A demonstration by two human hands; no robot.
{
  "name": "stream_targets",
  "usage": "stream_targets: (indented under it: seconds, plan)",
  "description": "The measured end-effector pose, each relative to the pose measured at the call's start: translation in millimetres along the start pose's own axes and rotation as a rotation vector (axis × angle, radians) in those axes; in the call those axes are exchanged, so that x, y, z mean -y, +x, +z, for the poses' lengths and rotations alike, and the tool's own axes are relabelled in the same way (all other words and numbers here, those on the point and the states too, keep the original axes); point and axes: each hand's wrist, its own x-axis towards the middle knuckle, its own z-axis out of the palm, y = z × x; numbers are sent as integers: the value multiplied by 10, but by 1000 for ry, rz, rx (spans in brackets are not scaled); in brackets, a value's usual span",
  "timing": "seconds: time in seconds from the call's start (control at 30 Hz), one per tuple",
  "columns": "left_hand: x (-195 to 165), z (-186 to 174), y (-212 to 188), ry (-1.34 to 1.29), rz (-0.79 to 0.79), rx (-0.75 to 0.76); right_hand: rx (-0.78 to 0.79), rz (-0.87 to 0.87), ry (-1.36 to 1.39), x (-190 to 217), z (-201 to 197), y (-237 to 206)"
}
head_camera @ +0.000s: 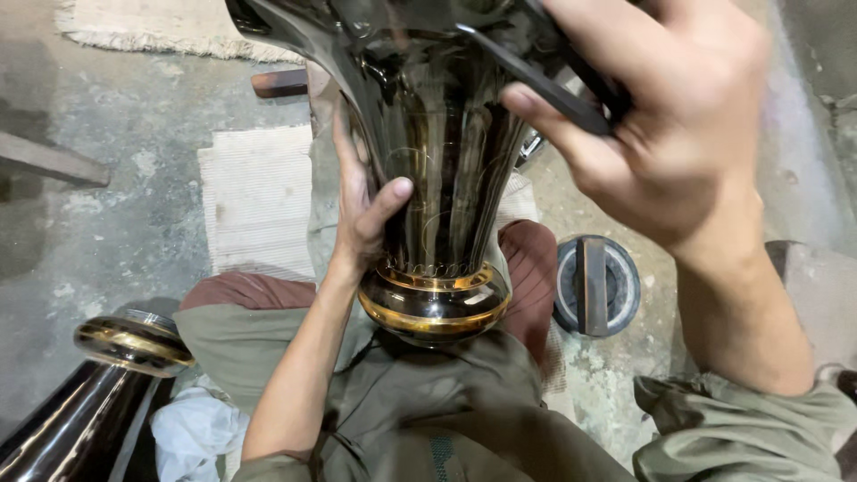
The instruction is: The person sits on the floor holding a large black lacquered vase-like object with a brass base between their legs and uses a small pointed hand tool to engrave fine decorative curved lines into its glossy surface, steadying the object with the other hand and repositioning it to work on different areas.
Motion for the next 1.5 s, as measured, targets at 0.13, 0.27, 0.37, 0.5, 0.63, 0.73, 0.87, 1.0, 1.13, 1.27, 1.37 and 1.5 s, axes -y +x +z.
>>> stream_targets:
  seconds: [0.13, 0.27, 0.37, 0.5, 0.63, 0.73, 0.87, 1.0, 1.13, 1.27, 1.37, 1.5]
  plan:
    - [-47, 113, -26, 293, 127, -20, -60, 309, -22, 153, -183, -291]
    - [-139, 214, -60, 805, 322, -88, 183, 597, 163, 193, -266, -478]
    - [-247, 275, -26, 964, 509, -42, 197, 686, 397, 214, -274, -517]
    - [-325, 408, 5, 1059, 531, 110, 128, 594, 187, 262, -189, -572]
    - [-333, 499, 47, 1114, 541, 168, 85, 371, -44, 289, -115, -625]
    - [-316, 517, 72, 1150, 537, 162, 72, 318, -89, 300, -48, -628]
    - [-272, 522, 14, 1141, 483, 177, 49, 307, -95, 353, 24, -648]
    - [-226, 498, 17, 1157, 488, 172, 42, 273, -101, 365, 85, -637]
    - [-189, 481, -6, 1158, 507, 150, 48, 240, -133, 350, 111, -621]
    - [-175, 478, -6, 1159, 514, 139, 46, 231, -112, 344, 113, -613]
    - [-165, 481, -5, 1157, 513, 136, 46, 240, -124, 344, 120, -624]
    - [-154, 491, 0, 1153, 507, 142, 43, 227, -126, 332, 122, -636]
